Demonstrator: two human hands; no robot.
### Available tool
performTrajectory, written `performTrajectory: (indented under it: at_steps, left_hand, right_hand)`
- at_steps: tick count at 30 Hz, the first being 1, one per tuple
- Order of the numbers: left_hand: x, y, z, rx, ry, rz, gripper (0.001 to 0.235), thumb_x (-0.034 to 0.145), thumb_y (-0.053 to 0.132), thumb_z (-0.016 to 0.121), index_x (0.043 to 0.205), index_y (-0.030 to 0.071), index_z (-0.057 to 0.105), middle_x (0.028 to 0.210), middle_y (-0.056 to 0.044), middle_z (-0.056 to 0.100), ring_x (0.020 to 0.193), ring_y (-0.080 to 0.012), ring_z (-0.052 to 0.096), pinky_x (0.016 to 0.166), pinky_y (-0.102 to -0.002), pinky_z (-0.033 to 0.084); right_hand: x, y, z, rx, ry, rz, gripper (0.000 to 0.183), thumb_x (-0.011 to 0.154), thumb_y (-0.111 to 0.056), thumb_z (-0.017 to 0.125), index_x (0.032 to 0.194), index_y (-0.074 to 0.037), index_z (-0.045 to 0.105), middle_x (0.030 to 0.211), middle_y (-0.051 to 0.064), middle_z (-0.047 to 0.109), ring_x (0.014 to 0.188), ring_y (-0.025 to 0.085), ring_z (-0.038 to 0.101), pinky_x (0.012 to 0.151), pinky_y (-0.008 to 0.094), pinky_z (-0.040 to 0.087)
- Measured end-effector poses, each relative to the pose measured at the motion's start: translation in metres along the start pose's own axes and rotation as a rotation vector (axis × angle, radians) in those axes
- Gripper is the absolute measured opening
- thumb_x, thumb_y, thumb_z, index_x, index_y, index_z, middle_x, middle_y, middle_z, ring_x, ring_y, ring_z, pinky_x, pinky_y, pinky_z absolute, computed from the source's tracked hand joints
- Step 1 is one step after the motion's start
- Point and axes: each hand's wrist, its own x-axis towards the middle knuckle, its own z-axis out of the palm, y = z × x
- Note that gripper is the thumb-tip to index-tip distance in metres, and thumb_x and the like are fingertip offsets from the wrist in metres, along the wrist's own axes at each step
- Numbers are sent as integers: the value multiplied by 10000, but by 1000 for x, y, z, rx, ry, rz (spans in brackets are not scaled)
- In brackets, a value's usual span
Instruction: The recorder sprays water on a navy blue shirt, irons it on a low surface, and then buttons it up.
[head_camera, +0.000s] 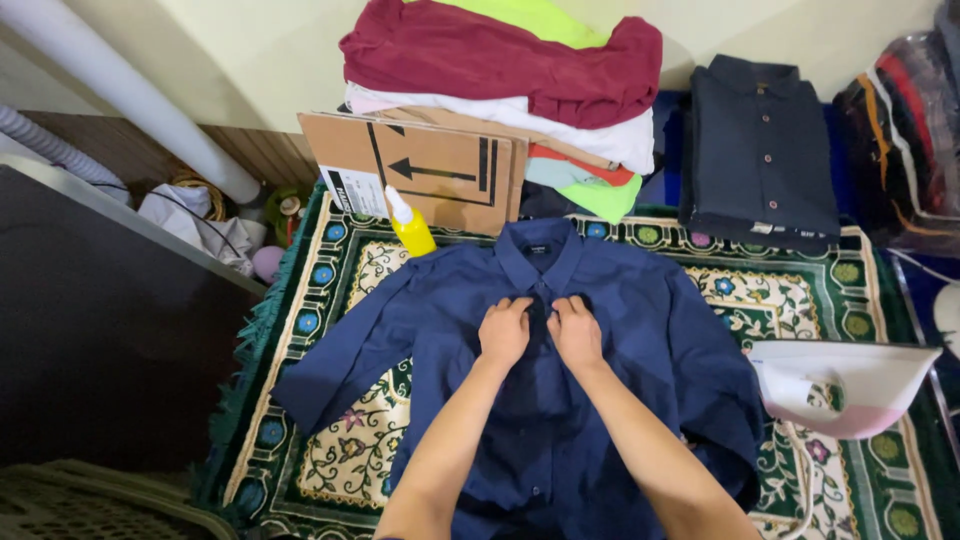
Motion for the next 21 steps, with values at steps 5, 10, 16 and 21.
performTrajectory:
  at_steps: [5, 10, 16, 21]
  left_hand:
    - [2, 1, 6, -17, 15, -63, 191, 936, 238, 660, 1105, 295, 727, 954, -31, 664, 915, -291, 695, 829, -403, 603]
    - [13, 4, 13, -72, -16, -166, 112, 903, 237, 716, 1008, 274, 716, 965, -8, 640, 918, -277, 688, 826, -401, 603]
    - [30, 7, 20, -33, -139, -195, 56, 907, 211, 706, 872, 178, 676, 936, -68, 641, 951, -329, 694, 832, -445, 607]
    - [34, 0, 35, -212, -248, -398, 104, 925, 270, 642, 858, 268, 722, 968, -64, 719, 1012, -354, 718, 856, -468, 612]
  right_hand:
    - [-1, -4, 0, -14, -6, 36, 145, 869, -217, 691, 998, -151, 689, 933, 56, 601, 825, 299, 726, 713, 391, 630]
    - [2, 1, 14, 39, -120, 310, 87, 907, -213, 659, 979, -175, 689, 952, 57, 621, 839, 337, 730, 739, 456, 631]
    - [8, 39, 60, 428, -297, 655, 215, 871, -279, 732, 1067, -206, 779, 990, 65, 769, 938, 315, 748, 747, 432, 614]
    - [4, 26, 48, 560, -247, 632, 225, 878, -225, 738, 1066, -112, 784, 946, 147, 774, 836, 299, 760, 641, 412, 601]
